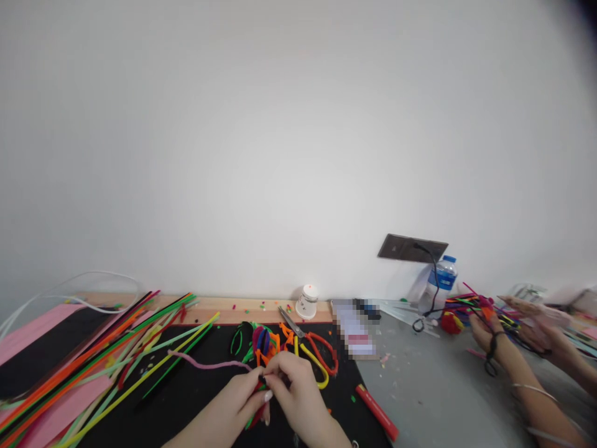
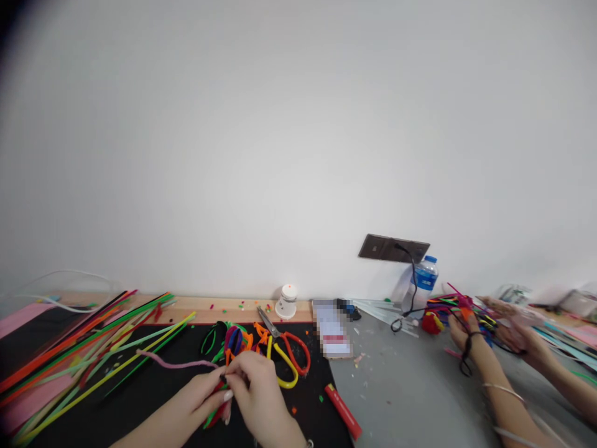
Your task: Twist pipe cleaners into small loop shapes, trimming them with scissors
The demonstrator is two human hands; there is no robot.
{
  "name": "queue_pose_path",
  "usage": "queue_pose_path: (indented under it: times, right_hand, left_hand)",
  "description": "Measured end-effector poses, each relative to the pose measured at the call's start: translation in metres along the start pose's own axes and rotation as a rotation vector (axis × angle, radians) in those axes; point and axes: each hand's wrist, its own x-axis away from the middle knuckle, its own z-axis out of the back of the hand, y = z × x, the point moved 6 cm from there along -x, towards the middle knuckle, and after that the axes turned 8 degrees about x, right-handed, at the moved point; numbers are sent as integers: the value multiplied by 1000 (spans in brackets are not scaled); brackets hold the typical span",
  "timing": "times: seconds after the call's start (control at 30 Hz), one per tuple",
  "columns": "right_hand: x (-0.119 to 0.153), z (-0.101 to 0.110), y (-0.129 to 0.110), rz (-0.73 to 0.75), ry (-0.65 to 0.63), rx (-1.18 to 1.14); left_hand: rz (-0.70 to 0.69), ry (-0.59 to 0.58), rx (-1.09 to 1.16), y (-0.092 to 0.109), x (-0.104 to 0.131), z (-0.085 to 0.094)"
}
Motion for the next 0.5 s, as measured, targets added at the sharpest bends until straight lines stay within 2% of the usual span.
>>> queue_pose_path:
  times: [0.2, 0.33, 0.5]
  right_hand:
    - [0, -2, 3, -57, -41, -86]
    - [0, -6, 10, -161, -62, -189]
    - [0, -6, 11, -160, -56, -191]
  left_hand:
    - [30, -114, 222, -2, -3, -9]
    - [74, -85, 228, -6, -2, -9]
    - [156, -131, 272, -10, 1, -14]
